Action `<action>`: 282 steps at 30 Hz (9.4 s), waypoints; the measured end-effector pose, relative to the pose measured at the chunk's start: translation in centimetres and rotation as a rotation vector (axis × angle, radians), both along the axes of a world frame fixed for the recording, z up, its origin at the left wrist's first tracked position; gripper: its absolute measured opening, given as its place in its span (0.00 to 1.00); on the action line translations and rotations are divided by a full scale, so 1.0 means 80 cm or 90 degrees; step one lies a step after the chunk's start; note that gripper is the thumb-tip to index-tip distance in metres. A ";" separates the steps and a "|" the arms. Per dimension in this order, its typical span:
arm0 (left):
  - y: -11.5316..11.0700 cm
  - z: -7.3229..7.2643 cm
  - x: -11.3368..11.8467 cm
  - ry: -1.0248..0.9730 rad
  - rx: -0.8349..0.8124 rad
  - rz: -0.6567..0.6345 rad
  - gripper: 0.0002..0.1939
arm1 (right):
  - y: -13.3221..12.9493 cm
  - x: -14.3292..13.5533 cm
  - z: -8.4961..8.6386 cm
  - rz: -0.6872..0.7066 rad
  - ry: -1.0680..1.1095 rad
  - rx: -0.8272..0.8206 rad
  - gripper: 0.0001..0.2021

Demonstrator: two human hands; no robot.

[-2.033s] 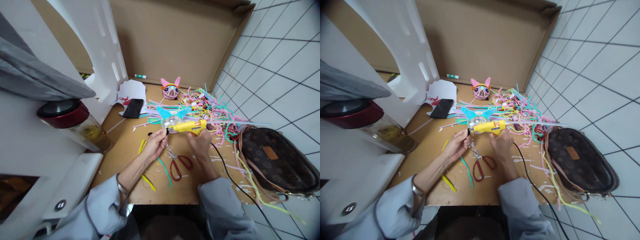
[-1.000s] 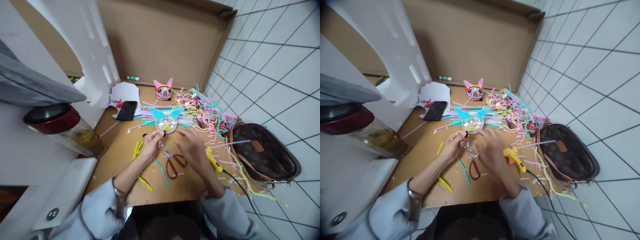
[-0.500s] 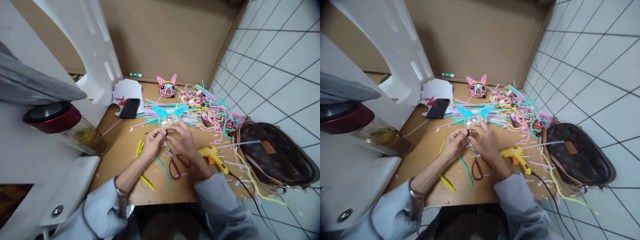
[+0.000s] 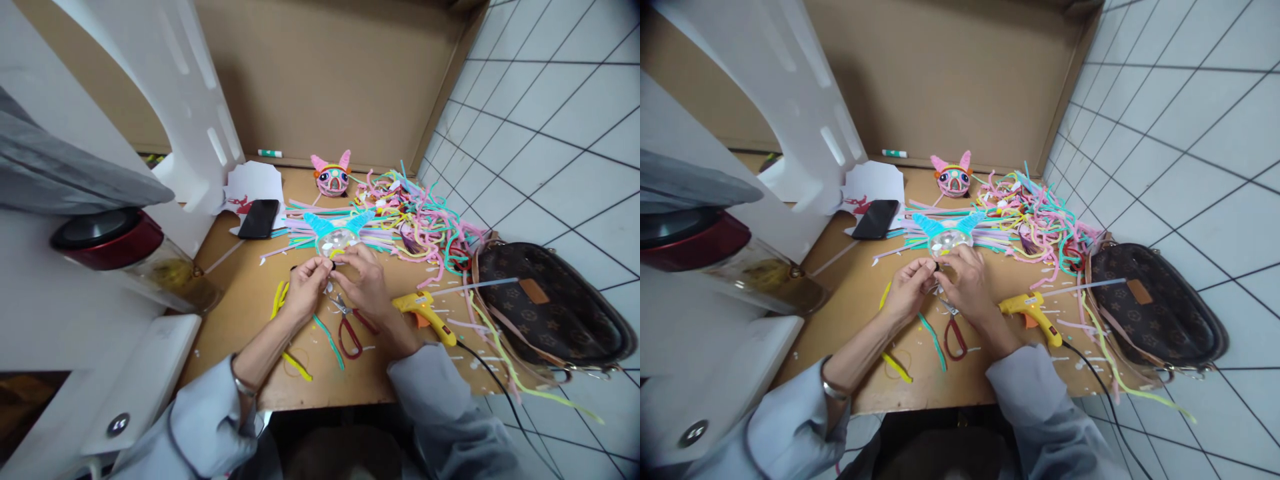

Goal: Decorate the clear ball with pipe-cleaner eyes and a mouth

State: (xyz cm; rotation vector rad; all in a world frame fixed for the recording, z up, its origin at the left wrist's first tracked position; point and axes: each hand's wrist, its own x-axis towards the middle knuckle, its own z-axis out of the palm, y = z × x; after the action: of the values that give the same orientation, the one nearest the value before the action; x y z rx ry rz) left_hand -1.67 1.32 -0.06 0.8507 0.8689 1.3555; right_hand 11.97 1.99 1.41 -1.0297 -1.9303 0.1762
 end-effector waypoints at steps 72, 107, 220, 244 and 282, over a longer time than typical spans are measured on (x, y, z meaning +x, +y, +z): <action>-0.002 0.006 0.001 -0.083 -0.029 -0.023 0.21 | -0.003 -0.007 -0.006 -0.037 0.020 0.081 0.07; -0.002 0.007 -0.007 0.129 0.072 0.046 0.23 | -0.004 -0.005 -0.003 -0.068 0.028 0.103 0.06; -0.001 0.006 -0.006 0.012 0.055 -0.050 0.12 | -0.012 -0.008 0.002 -0.063 -0.024 0.180 0.06; 0.001 0.011 -0.010 -0.013 0.008 -0.010 0.19 | -0.016 -0.014 0.001 -0.010 0.062 0.064 0.10; -0.001 0.020 -0.006 -0.052 -0.023 -0.045 0.22 | -0.015 -0.011 0.010 -0.085 0.172 0.032 0.06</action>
State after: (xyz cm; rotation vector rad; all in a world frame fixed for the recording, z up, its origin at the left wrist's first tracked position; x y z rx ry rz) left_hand -2.16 1.21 1.52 0.7862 0.7909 1.2999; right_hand 11.06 0.79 2.18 -1.0405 -1.6100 0.1806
